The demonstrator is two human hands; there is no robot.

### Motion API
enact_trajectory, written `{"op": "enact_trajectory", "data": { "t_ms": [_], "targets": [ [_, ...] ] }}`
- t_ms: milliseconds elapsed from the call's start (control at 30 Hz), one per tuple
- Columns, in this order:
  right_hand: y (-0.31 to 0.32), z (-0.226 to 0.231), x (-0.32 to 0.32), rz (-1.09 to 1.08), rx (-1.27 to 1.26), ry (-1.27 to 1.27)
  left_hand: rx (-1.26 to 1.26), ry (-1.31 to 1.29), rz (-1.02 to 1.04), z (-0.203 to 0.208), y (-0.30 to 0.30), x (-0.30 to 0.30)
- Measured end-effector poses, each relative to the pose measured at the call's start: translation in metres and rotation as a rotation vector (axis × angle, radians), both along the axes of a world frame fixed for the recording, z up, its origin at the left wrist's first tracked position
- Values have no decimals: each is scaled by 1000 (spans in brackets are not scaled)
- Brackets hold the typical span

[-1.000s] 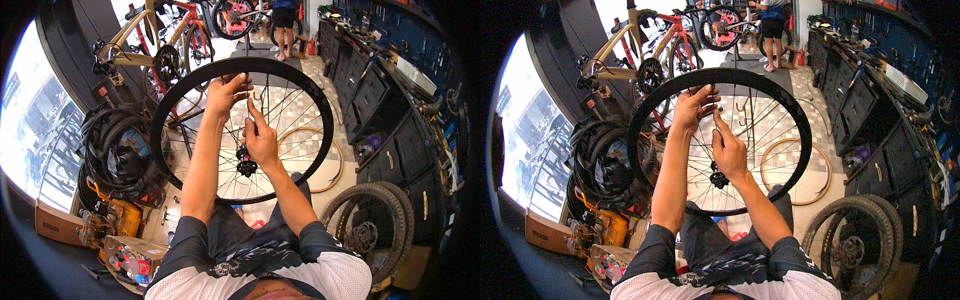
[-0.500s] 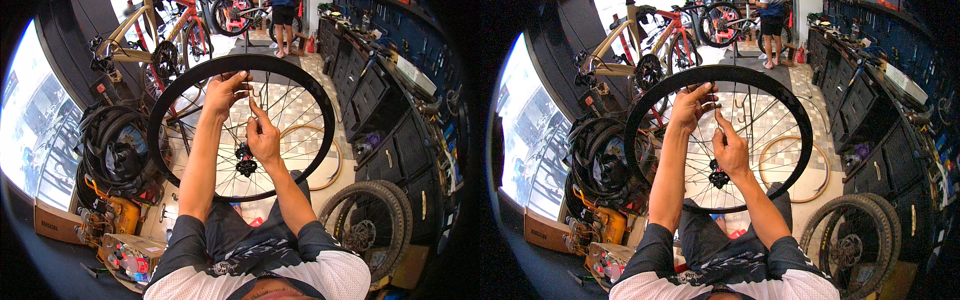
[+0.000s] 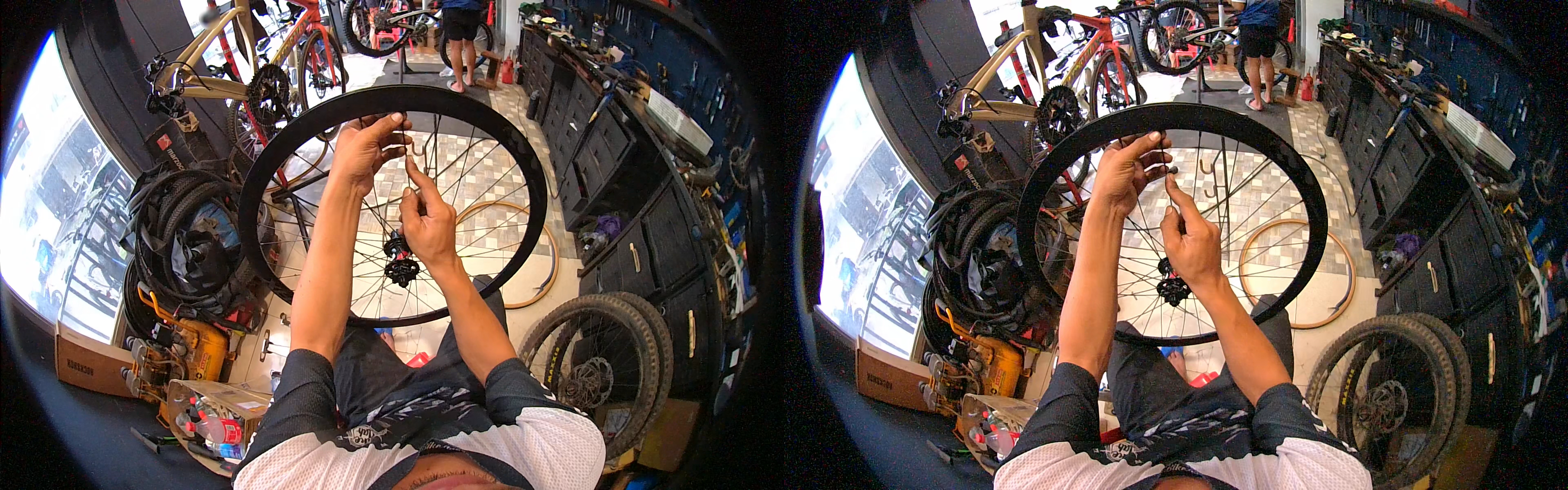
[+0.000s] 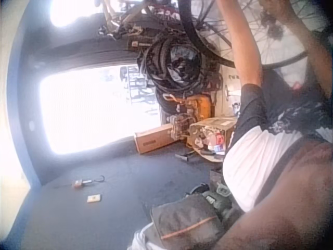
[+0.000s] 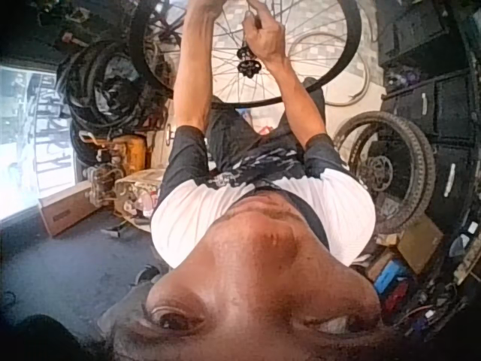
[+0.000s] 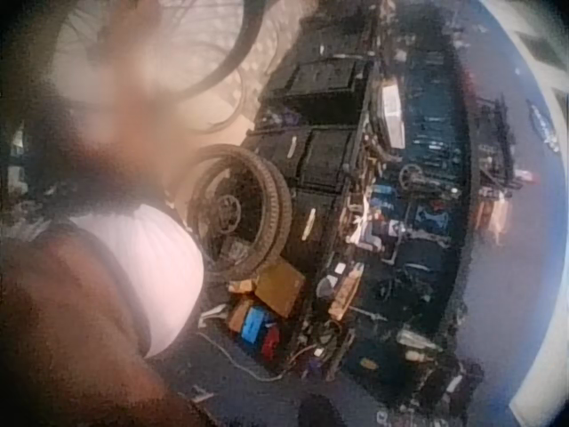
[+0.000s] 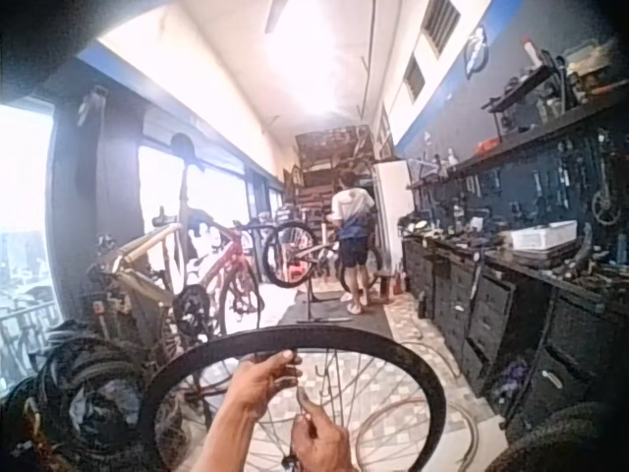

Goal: The person adjusts the spokes of a bicycle wheel using a spoke wrench to true the wheel. They rotate the wheel and tighten or loosen individual spokes while seated in a workshop.

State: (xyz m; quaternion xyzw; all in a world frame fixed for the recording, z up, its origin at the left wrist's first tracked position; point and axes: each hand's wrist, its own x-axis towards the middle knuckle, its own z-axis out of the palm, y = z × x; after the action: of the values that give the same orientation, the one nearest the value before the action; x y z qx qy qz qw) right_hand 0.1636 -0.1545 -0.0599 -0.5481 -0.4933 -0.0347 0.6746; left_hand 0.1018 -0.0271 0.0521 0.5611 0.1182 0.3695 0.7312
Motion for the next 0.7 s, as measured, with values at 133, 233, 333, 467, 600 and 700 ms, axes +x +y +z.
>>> {"op": "enact_trajectory", "data": {
  "t_ms": [133,233,333,467,600,700],
  "targets": [
    [1,-1,-1,8,5,7,0,4,21,1,-2,-2],
    [0,-1,-2,1,-4,3,7,13,26,3,-5,-2],
    [0,-1,-2,6,4,-5,-20,6,4,3,-1,-1],
    [4,1,-4,33,0,27,-23,10,5,2,1,0],
    [6,4,-4,47,-30,43,21,23,43,5,-4,0],
    [8,3,-4,44,-16,37,42,33,66,5,-5,1]
  ]
}}
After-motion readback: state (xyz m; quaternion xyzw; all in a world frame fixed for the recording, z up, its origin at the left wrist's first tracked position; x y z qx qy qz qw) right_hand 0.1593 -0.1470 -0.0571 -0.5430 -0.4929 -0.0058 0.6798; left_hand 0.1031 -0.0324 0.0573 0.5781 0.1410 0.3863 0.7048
